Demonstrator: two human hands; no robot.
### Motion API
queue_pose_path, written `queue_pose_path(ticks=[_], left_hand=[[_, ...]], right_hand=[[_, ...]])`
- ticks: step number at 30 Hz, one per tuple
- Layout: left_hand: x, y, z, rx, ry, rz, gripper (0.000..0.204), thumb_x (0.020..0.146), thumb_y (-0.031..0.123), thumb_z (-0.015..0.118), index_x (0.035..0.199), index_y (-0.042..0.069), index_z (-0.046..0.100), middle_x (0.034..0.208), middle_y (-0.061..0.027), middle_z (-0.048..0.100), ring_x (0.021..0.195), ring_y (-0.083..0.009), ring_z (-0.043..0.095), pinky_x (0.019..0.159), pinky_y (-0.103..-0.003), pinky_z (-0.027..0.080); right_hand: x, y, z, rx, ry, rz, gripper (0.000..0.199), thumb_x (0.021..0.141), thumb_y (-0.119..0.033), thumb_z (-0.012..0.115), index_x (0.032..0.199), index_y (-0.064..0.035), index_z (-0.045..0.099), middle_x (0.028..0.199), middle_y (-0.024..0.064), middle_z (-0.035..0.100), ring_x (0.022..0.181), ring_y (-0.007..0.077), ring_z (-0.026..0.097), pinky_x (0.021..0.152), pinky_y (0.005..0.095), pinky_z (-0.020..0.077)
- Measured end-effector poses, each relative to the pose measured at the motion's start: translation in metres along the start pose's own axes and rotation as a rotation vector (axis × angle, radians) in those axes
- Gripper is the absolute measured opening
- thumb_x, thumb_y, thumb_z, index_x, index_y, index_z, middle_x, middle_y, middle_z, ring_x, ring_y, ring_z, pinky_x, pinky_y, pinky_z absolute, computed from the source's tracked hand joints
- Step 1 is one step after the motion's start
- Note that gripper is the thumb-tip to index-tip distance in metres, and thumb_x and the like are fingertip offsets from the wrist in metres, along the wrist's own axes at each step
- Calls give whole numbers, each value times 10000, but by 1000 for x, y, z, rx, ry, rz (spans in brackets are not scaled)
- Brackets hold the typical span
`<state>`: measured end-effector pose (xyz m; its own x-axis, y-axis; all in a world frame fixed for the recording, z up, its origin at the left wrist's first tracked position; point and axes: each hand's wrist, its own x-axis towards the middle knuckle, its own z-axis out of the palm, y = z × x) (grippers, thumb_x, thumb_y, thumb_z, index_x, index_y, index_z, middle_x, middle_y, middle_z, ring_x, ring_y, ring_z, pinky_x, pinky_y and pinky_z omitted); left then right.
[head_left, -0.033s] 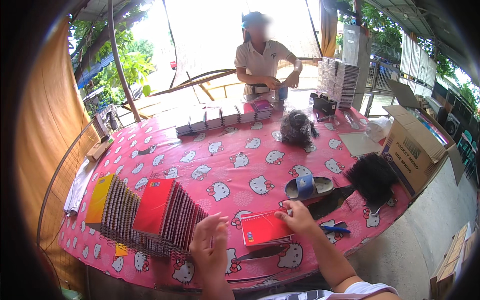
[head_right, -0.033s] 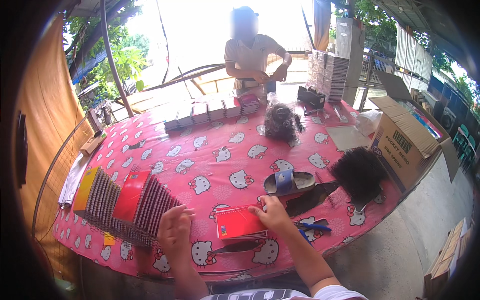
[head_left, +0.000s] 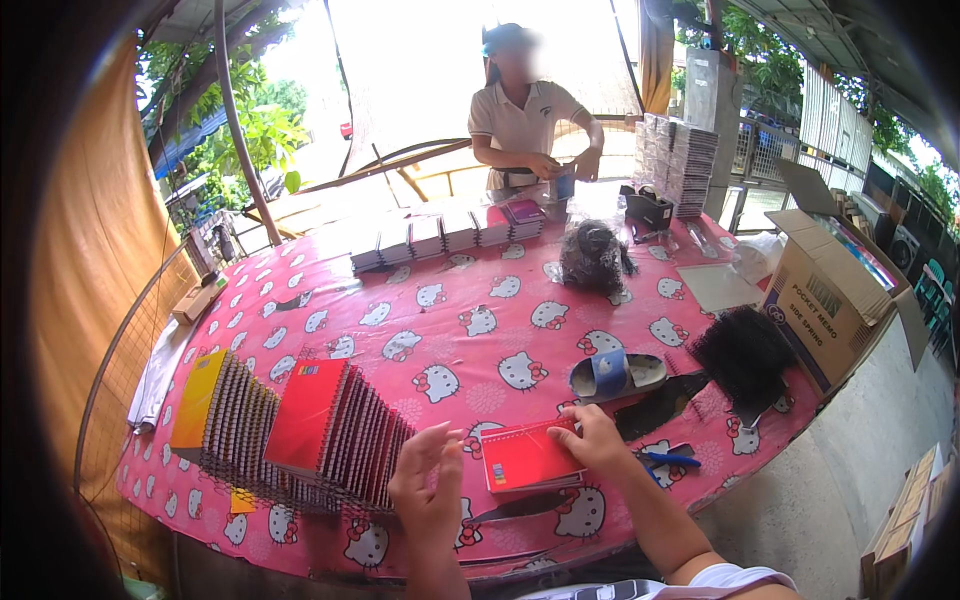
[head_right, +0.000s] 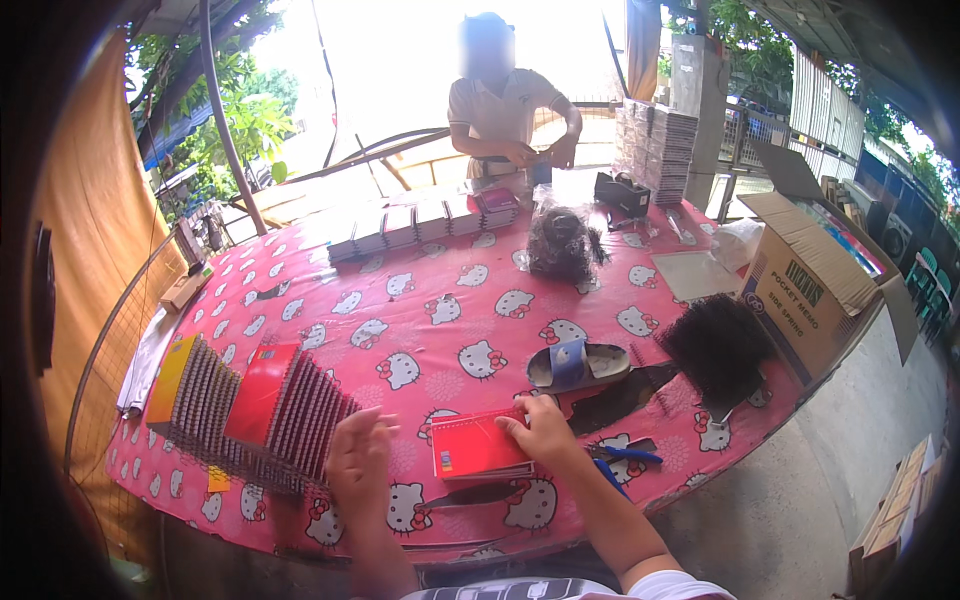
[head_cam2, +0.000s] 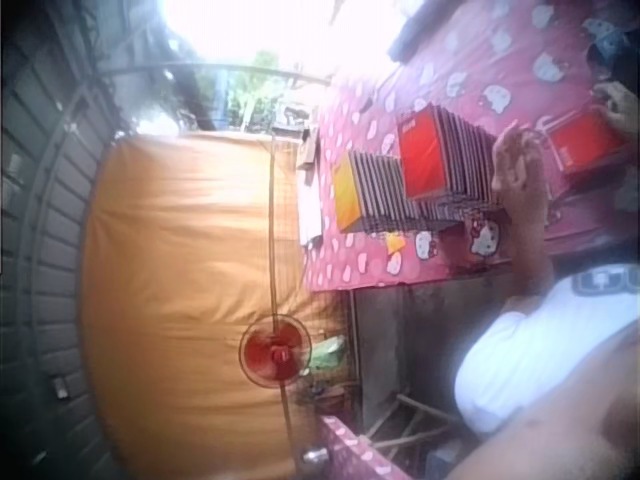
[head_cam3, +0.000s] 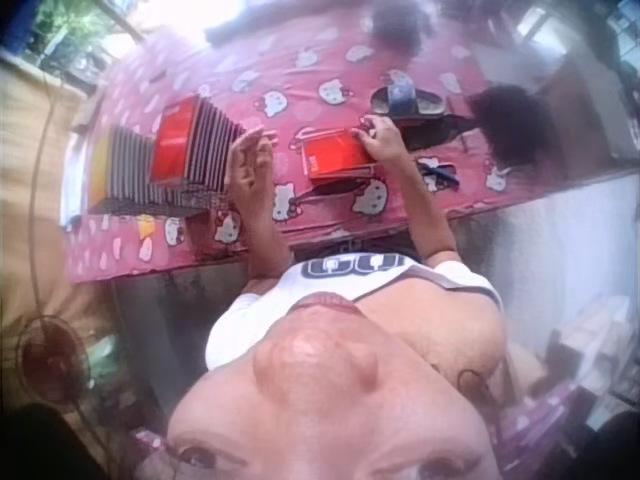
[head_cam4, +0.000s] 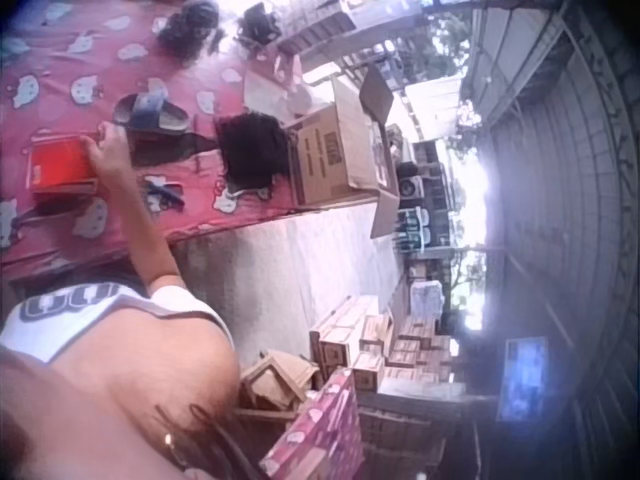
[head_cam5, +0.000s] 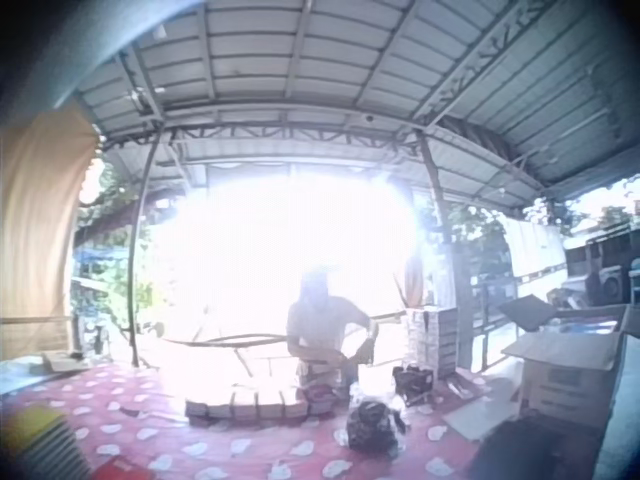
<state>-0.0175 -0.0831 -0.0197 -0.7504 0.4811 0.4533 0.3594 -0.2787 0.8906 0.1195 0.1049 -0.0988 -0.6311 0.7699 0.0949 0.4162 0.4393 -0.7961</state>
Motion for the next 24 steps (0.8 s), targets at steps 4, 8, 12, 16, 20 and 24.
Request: queue_pose_path(ticks=[4, 8, 12, 16, 20, 24], left_hand=[[8, -19, 9, 117, -88, -131, 229, 916, 82, 608, 1130, 1, 598, 993, -83, 660, 852, -99, 615, 740, -224, 496], [8, -32, 6, 175, -106, -209, 257, 906, 87, 623, 1152, 18, 595, 1024, -79, 660, 835, -88, 605, 702, -219, 493], [9, -37, 10, 204, -124, -194, 302, 892, 94, 639, 1177, 12, 583, 1042, -98, 659, 825, -107, 614, 703, -236, 501], [8, -47, 9, 302, -148, -182, 328, 888, 112, 646, 1191, 8, 576, 1043, -119, 658, 839, -143, 634, 723, -264, 512], [9, -37, 9, 322, -177, -274, 336, 889, 127, 646, 1194, 9, 574, 1015, -131, 663, 853, -170, 654, 745, -284, 522], [8, -58, 10, 310, -259, -235, 472, 885, 132, 647, 1313, 31, 475, 1159, -174, 591, 1019, -229, 609, 873, -354, 483]], right_hand=[[2, 1, 0, 45, -2, 10, 471, 829, -358, 716, 1109, 4, 600, 1091, 193, 602, 934, 276, 602, 812, 354, 485], [1, -1, -7, 83, 3, 30, 454, 819, -341, 732, 1095, -2, 609, 1038, 171, 651, 857, 266, 633, 778, 356, 503], [1, 9, -10, 202, 47, 57, 493, 801, -355, 752, 1093, 15, 607, 977, 161, 670, 864, 232, 641, 775, 352, 506], [0, 10, -23, 274, -85, 175, 525, 786, -353, 768, 1092, 39, 599, 885, 141, 676, 784, 185, 642, 716, 330, 513], [0, 3, -24, 293, -165, 233, 503, 783, -325, 773, 1074, 43, 592, 843, 132, 668, 727, 161, 639, 657, 309, 508], [-5, -15, -33, 222, -71, 273, 417, 786, -278, 773, 1008, 26, 595, 816, 120, 657, 732, 143, 633, 630, 306, 499]])
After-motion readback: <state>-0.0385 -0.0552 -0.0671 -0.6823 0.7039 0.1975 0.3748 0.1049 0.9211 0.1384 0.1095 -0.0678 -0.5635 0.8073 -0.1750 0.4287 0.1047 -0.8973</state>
